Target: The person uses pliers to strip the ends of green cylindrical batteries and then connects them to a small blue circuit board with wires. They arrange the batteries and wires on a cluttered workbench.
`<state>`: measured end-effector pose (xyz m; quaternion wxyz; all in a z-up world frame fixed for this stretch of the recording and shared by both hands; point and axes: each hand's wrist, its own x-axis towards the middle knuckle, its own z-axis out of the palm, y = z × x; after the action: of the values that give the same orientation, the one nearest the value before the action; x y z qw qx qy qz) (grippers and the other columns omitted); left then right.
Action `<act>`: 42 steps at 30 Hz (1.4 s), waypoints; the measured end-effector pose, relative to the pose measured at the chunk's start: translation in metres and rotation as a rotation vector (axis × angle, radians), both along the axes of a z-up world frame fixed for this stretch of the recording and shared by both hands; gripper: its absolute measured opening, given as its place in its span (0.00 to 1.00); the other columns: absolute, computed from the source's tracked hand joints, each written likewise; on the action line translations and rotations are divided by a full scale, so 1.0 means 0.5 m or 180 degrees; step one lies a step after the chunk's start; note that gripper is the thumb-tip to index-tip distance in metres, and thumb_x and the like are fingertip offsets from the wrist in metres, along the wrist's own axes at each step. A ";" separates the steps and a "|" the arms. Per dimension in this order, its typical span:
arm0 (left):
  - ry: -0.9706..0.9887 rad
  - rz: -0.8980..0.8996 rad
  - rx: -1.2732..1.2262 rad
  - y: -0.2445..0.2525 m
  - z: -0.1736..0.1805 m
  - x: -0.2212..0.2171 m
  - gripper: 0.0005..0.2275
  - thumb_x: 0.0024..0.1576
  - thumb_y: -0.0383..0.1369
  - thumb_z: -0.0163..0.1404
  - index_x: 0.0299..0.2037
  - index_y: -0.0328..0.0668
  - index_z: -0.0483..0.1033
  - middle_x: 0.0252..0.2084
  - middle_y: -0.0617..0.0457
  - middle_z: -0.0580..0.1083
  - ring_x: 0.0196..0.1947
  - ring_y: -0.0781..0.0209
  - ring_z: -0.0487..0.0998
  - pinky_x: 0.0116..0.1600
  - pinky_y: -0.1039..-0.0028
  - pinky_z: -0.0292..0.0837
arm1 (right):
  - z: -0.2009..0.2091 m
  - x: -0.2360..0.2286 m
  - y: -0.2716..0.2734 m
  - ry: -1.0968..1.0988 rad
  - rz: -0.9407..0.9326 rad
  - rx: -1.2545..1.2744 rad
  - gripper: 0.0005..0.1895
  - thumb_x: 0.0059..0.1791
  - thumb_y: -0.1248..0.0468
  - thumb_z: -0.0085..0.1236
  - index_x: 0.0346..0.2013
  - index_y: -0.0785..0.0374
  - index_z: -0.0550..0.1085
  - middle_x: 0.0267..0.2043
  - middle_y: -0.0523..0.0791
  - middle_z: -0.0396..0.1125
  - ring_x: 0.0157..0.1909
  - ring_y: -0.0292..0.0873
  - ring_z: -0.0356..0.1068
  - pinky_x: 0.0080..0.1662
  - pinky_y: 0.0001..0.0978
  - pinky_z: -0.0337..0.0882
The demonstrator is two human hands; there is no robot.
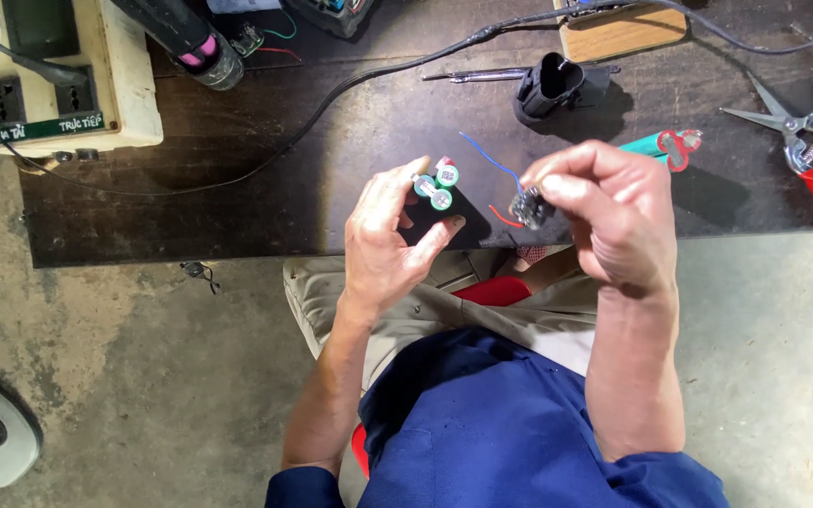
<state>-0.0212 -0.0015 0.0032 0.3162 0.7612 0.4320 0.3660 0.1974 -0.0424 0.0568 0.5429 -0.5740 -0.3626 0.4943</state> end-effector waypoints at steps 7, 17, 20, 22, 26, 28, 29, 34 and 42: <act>-0.0118 0.0106 -0.0201 -0.006 0.006 -0.005 0.30 0.51 0.33 0.67 0.63 0.41 0.69 0.49 0.49 0.74 0.36 0.64 0.71 0.41 0.77 0.75 | -0.004 0.003 -0.064 0.0467 -0.0384 -0.0207 0.05 0.48 0.71 0.55 0.33 0.73 0.75 0.36 0.55 0.74 0.27 0.45 0.74 0.27 0.32 0.78; -0.0465 -0.0623 -0.0520 0.056 0.014 -0.021 0.33 0.46 0.36 0.72 0.63 0.40 0.74 0.49 0.45 0.75 0.32 0.60 0.74 0.30 0.77 0.73 | -0.075 -0.025 -0.089 0.0952 -0.0617 -0.0128 0.06 0.46 0.72 0.59 0.36 0.74 0.77 0.28 0.58 0.73 0.31 0.45 0.78 0.27 0.27 0.73; -0.0349 -0.1043 -0.1038 0.095 0.031 -0.013 0.32 0.42 0.33 0.72 0.61 0.45 0.77 0.49 0.51 0.77 0.27 0.66 0.70 0.25 0.83 0.67 | -0.039 -0.046 -0.088 0.0754 -0.0607 0.0030 0.04 0.44 0.75 0.62 0.32 0.73 0.80 0.27 0.53 0.74 0.31 0.36 0.71 0.33 0.25 0.73; -0.0348 -0.1219 -0.1280 0.108 0.046 0.003 0.32 0.42 0.32 0.72 0.60 0.46 0.77 0.43 0.53 0.77 0.26 0.69 0.71 0.25 0.84 0.66 | -0.043 -0.040 -0.085 0.0732 -0.0612 0.0098 0.03 0.44 0.74 0.62 0.32 0.72 0.80 0.26 0.51 0.73 0.31 0.35 0.69 0.34 0.24 0.72; -0.0158 -0.1344 -0.1651 0.120 0.048 0.009 0.28 0.41 0.30 0.72 0.56 0.52 0.81 0.34 0.57 0.76 0.23 0.73 0.69 0.24 0.84 0.67 | -0.038 -0.036 -0.072 0.0712 -0.0583 0.0439 0.02 0.47 0.73 0.60 0.33 0.69 0.79 0.27 0.46 0.70 0.32 0.32 0.65 0.36 0.24 0.70; -0.0205 -0.1358 -0.1586 0.121 0.038 0.007 0.26 0.43 0.31 0.71 0.56 0.52 0.82 0.34 0.56 0.76 0.22 0.73 0.68 0.24 0.83 0.68 | -0.037 -0.029 -0.063 0.0383 -0.0668 0.0551 0.03 0.48 0.73 0.59 0.34 0.68 0.79 0.27 0.46 0.71 0.31 0.31 0.64 0.34 0.23 0.70; -0.0252 -0.1356 -0.1517 0.122 0.033 0.006 0.25 0.45 0.32 0.70 0.55 0.51 0.82 0.35 0.55 0.76 0.20 0.73 0.68 0.24 0.82 0.69 | -0.037 -0.025 -0.058 0.0057 -0.0735 0.0665 0.03 0.49 0.72 0.59 0.35 0.67 0.80 0.27 0.47 0.71 0.30 0.31 0.63 0.33 0.23 0.69; -0.0335 -0.1221 -0.1386 0.111 -0.004 -0.001 0.23 0.47 0.34 0.70 0.55 0.51 0.82 0.38 0.55 0.77 0.18 0.74 0.66 0.22 0.83 0.69 | -0.059 -0.037 -0.007 -0.1099 -0.1200 0.1425 0.04 0.48 0.74 0.62 0.35 0.64 0.80 0.33 0.46 0.75 0.31 0.37 0.72 0.35 0.26 0.75; -0.0475 -0.1072 -0.1162 0.101 -0.007 0.003 0.22 0.47 0.31 0.70 0.53 0.48 0.83 0.33 0.53 0.76 0.20 0.73 0.70 0.23 0.80 0.70 | -0.129 -0.070 0.062 -0.2148 -0.1103 0.1839 0.05 0.47 0.76 0.60 0.34 0.65 0.77 0.39 0.47 0.73 0.38 0.46 0.77 0.40 0.32 0.79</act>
<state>-0.0198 0.0489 -0.0003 0.5359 0.7236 0.3336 0.2793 0.1626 -0.0116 -0.0078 0.6066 -0.5801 -0.5402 0.0615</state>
